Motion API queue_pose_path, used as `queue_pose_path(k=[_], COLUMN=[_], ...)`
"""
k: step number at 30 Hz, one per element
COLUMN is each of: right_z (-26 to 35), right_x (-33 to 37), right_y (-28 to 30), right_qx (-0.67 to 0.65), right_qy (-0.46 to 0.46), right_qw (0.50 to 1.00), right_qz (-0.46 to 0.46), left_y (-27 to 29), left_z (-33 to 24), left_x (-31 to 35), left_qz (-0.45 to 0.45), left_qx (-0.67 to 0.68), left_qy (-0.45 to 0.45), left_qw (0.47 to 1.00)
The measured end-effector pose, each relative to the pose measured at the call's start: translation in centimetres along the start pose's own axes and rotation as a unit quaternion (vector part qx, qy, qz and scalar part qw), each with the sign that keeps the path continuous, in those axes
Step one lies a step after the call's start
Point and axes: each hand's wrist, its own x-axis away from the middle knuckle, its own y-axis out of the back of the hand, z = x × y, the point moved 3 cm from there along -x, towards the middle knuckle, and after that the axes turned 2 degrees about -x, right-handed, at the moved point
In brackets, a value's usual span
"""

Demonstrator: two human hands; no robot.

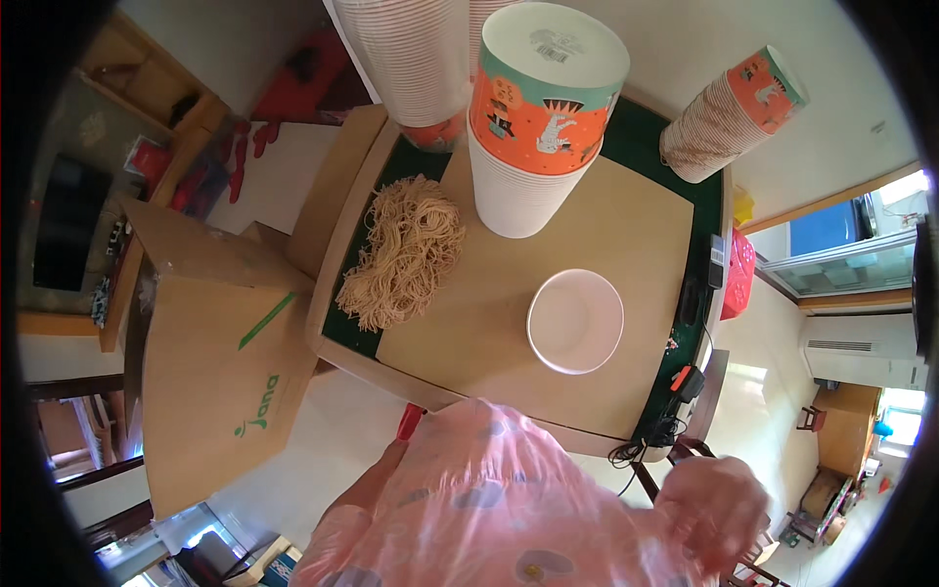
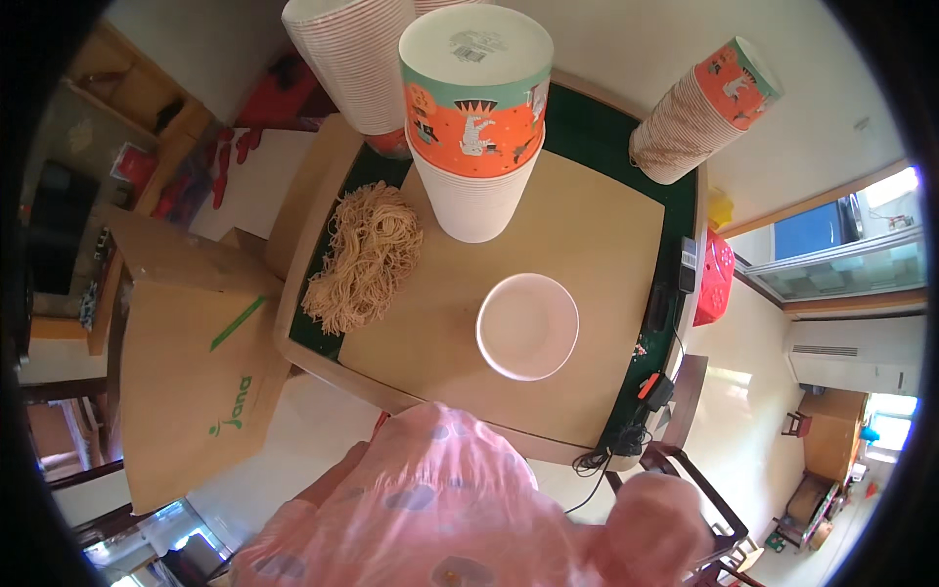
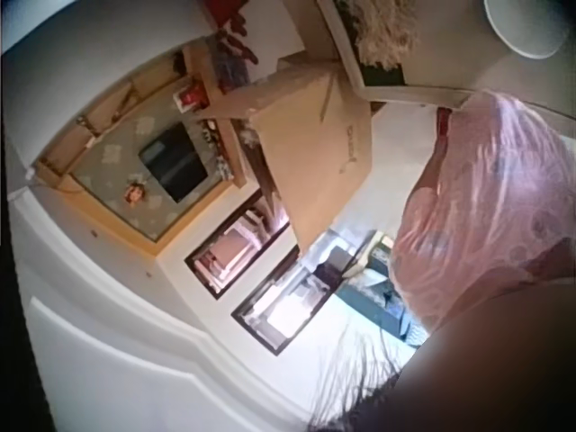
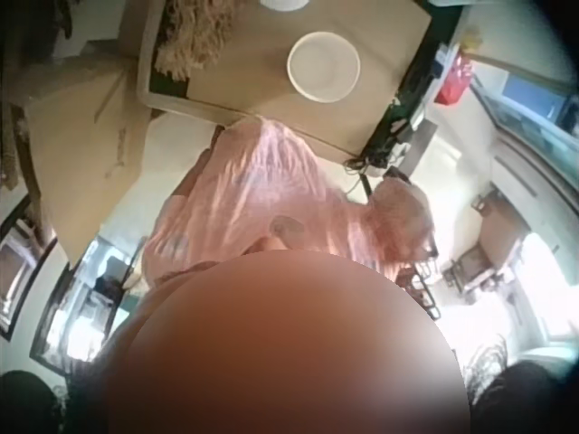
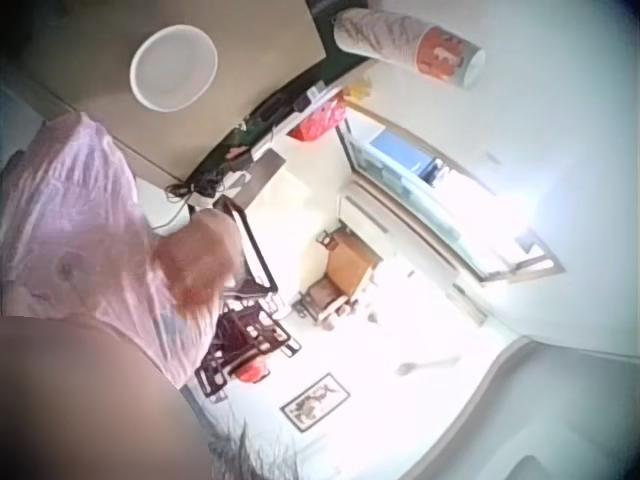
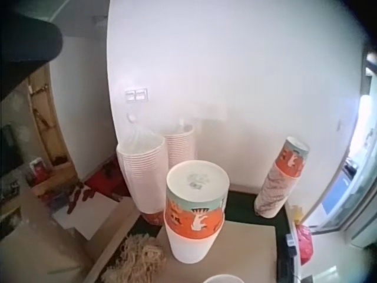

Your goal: Unwrapping stacks of paper cups and preparing them for a task.

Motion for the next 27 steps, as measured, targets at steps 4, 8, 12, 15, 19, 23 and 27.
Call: queue_pose_path(k=[4, 8, 12, 15, 19, 23, 27], right_z=[-9.0, -20.0, -19.2, -19.0, -18.5, -20.7, -22.3], right_x=[-0.1, 16.0, 23.1, 25.0, 29.6, 30.3, 31.5], right_y=[2.1, -0.6, -3.2, -2.7, -4.4, -8.0, -11.3], right_qx=[-0.023, 0.034, 0.152, 0.156, 0.165, 0.165, 0.167], right_qy=[-0.266, -0.477, -0.673, -0.691, -0.735, -0.771, -0.802], right_qw=[0.951, 0.781, 0.667, 0.670, 0.635, 0.606, 0.573], right_qz=[-0.158, -0.402, -0.282, -0.223, -0.173, -0.101, -0.028], left_y=[-1.9, -4.3, -5.8, -3.6, 21.6, 33.6, 38.7], left_z=[3.0, 7.8, 11.1, 11.9, -2.4, -10.0, -15.3], left_x=[-0.1, 1.3, 2.5, 0.4, 1.9, -0.9, -7.5], left_qz=[-0.022, -0.043, -0.062, -0.129, -0.407, -0.466, -0.399], left_qx=[-0.004, -0.010, -0.013, -0.158, 0.384, 0.343, 0.371], left_qy=[0.012, 0.015, 0.033, -0.078, -0.194, -0.274, -0.326], left_qw=[1.000, 0.999, 0.997, 0.976, 0.806, 0.768, 0.773])
